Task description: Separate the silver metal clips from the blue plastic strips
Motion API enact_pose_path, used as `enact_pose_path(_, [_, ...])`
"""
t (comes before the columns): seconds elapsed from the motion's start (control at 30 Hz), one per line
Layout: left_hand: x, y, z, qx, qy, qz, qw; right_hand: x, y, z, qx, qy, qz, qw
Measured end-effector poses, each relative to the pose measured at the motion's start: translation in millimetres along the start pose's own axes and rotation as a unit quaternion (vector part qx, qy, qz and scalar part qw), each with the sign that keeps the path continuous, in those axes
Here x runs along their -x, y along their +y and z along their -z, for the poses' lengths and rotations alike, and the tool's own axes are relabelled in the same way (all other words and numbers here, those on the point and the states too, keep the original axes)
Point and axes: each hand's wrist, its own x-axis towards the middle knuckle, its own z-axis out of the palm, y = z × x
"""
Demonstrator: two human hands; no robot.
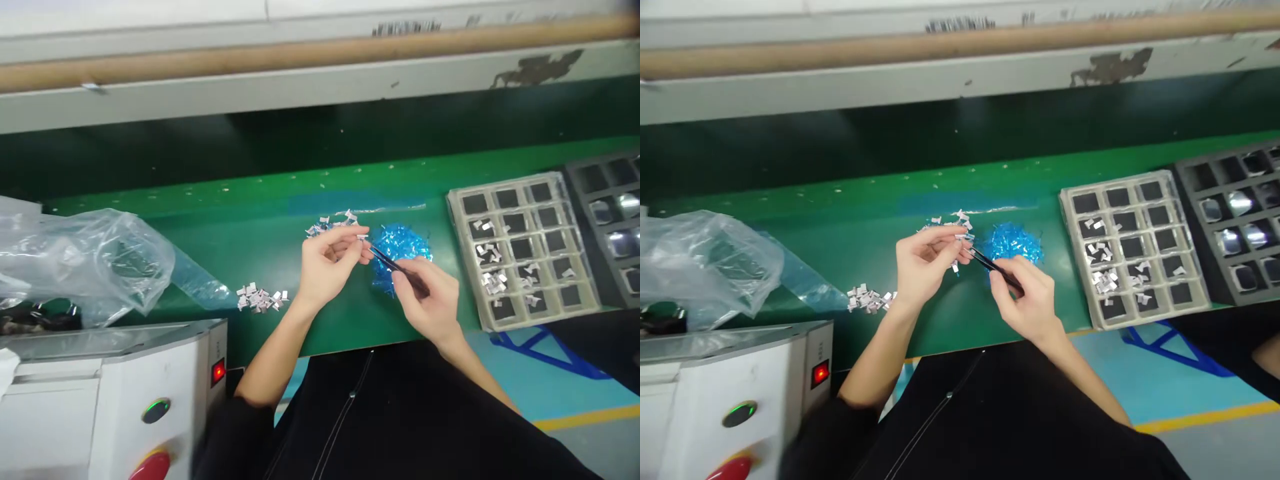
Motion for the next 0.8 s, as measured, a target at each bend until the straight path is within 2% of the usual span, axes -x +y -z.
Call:
enact_pose_path(0.17, [8.0, 0.7, -6.2, -0.043, 0.016, 0.017, 0.999, 4.7, -12.6, 3.6, 0.017, 0.009, 0.005, 1.000])
enact_pose_path(0.43, [12.4, 13.3, -14.5, -0.033, 0.028, 0.040, 0.998, -0.6, -18.0, 0.1, 0.044, 0.008, -0.003, 0.999])
enact_pose_path(0.63, [13.8, 13.9, -16.3, -0.028, 0.044, 0.019, 0.998, -8.6, -22.1, 6.2, 0.079, -0.027, 0.004, 0.997])
enact_pose_path(0.8, [17.6, 9.3, -16.8, -0.054, 0.049, 0.003, 0.997, -11.2, -22.3, 6.7, 0.095, -0.021, -0.001, 0.995])
